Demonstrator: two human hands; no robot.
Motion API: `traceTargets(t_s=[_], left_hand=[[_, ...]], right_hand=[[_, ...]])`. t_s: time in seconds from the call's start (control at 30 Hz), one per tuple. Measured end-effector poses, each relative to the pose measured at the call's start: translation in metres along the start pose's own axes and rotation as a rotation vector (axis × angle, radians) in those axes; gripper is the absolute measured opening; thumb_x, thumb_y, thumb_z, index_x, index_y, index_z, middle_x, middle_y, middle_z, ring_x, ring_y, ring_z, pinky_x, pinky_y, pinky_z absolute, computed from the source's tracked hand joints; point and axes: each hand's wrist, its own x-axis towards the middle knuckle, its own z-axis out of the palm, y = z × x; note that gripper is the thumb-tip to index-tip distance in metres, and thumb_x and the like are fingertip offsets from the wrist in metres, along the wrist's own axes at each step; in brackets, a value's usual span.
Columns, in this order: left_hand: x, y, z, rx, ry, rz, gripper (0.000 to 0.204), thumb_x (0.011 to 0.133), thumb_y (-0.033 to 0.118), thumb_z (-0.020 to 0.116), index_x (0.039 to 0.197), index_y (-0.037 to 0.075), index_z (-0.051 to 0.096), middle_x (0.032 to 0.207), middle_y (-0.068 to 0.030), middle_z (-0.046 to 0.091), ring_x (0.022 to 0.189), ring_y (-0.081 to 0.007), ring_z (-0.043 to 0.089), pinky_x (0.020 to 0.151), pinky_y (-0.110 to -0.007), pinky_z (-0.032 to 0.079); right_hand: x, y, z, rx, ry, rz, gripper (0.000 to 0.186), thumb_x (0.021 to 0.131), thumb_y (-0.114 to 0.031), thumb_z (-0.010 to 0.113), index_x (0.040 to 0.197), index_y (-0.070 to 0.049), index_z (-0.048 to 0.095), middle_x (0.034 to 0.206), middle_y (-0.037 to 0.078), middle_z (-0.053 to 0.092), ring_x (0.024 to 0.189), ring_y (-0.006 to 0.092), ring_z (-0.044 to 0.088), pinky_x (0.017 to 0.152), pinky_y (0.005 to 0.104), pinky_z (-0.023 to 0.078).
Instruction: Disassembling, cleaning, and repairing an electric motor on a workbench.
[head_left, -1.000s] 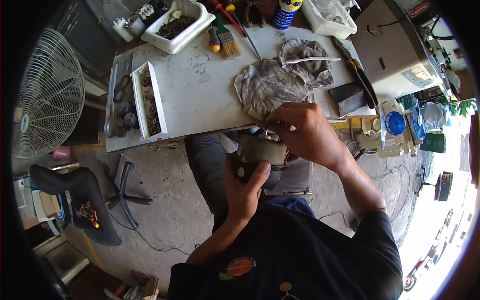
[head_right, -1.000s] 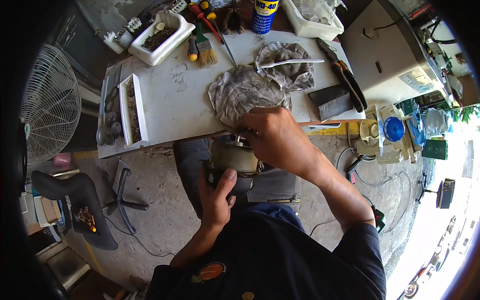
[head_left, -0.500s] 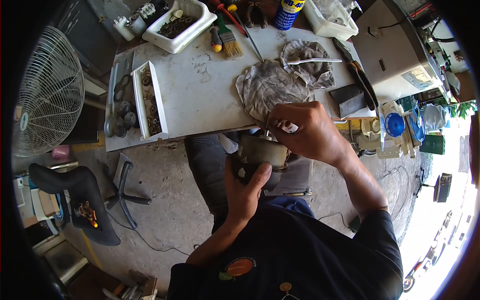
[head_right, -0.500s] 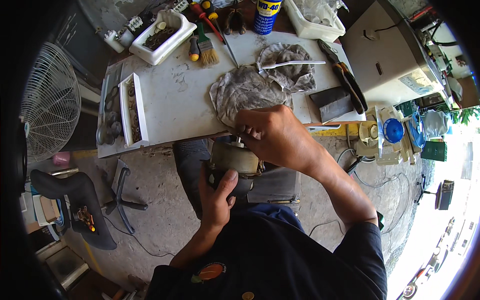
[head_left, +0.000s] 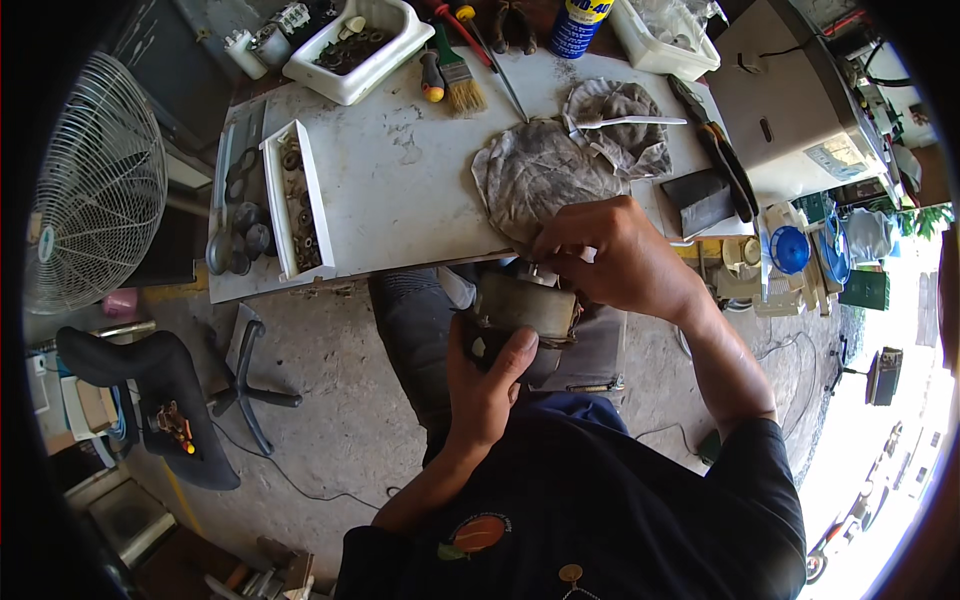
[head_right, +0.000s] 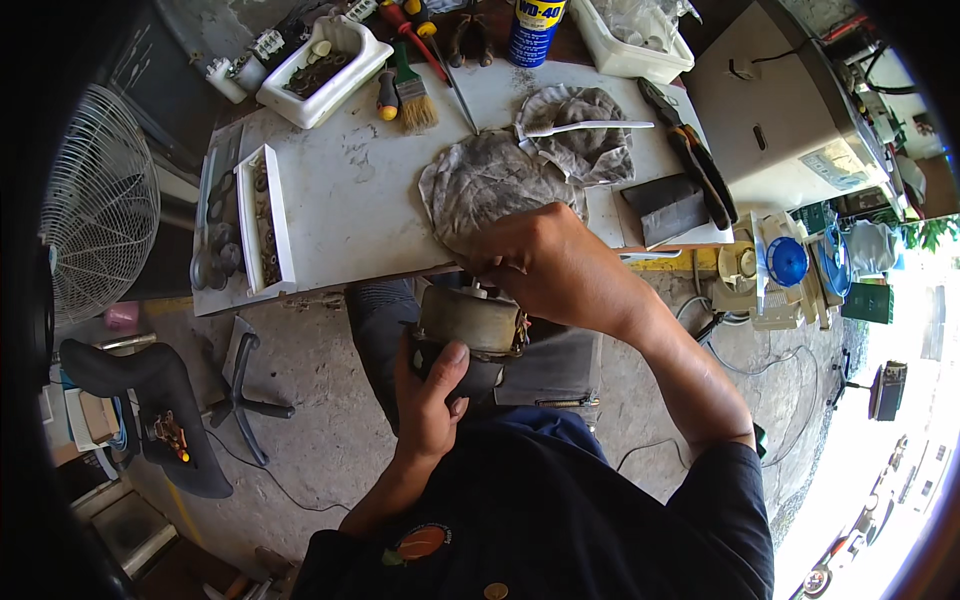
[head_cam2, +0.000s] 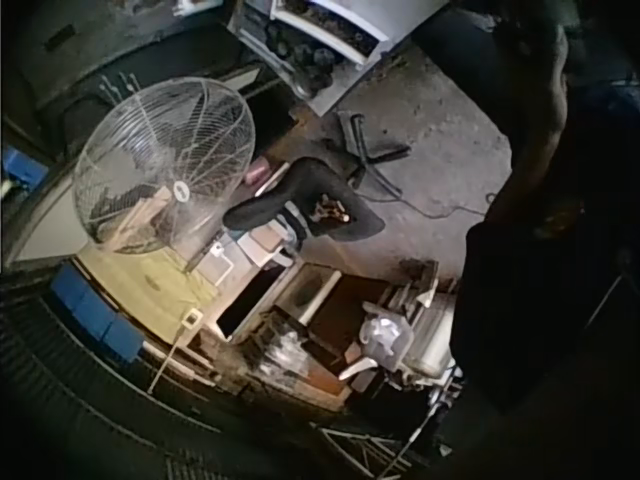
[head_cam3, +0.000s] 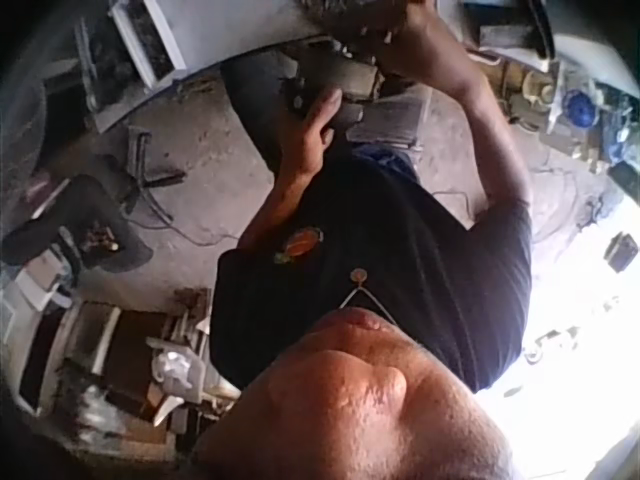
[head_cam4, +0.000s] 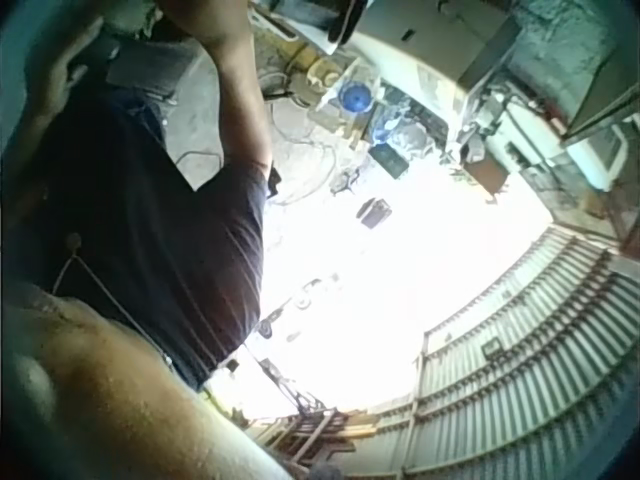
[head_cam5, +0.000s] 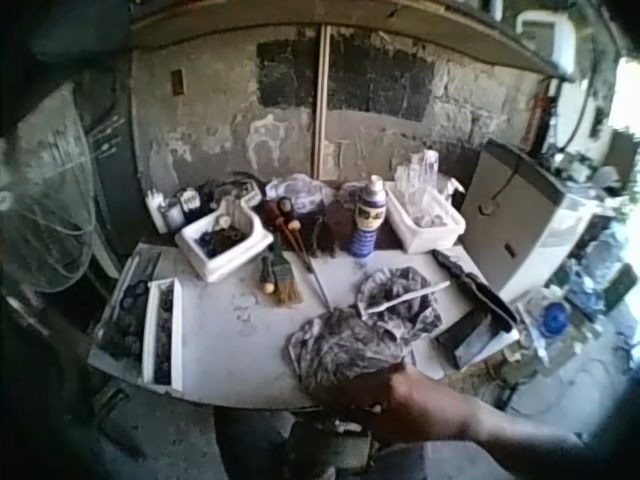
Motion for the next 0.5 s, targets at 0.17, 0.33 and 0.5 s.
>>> traceTargets(t_s=[0.17, 0.33, 0.5], left_hand=[[0.0005, -0.0002, -0.0005, -0.030, -0.001, -0.019, 0.042, 0.095, 0.018, 0.078, 0.128, 0.010, 0.053, 0.084, 0.0022, 0.062, 0.057, -0.0020, 0.042, 0.046, -0.018, 0.027], [0.0013, 0.0018, -0.0016, -0.023, -0.012, -0.030, 0.043, 0.095, 0.017, 0.077, 0.130, 0.010, 0.052, 0.085, 0.0023, 0.062, 0.058, -0.0016, 0.043, 0.047, -0.018, 0.027], [0.0010, 0.0000, -0.0030, -0.045, 0.023, -0.072, 0.045, 0.095, 0.017, 0.076, 0.132, 0.011, 0.052, 0.085, 0.0023, 0.062, 0.059, -0.0014, 0.044, 0.047, -0.017, 0.028]], right_hand=[[0.0021, 0.0015, -0.0043, 0.002, -0.049, -0.045, 0.019, 0.081, 0.011, 0.075, 0.095, -0.002, 0.079, 0.088, 0.008, 0.076, 0.069, 0.0219, 0.069, 0.065, 0.0332, 0.054], [0.0003, 0.0044, -0.0031, 0.040, -0.052, -0.040, 0.019, 0.082, 0.011, 0.075, 0.095, -0.002, 0.079, 0.089, 0.008, 0.076, 0.070, 0.0240, 0.070, 0.066, 0.0341, 0.054], [-0.0017, 0.0076, -0.0008, 0.097, -0.027, -0.006, 0.019, 0.083, 0.010, 0.075, 0.097, -0.002, 0.079, 0.089, 0.008, 0.073, 0.070, 0.0254, 0.069, 0.065, 0.0347, 0.054]])
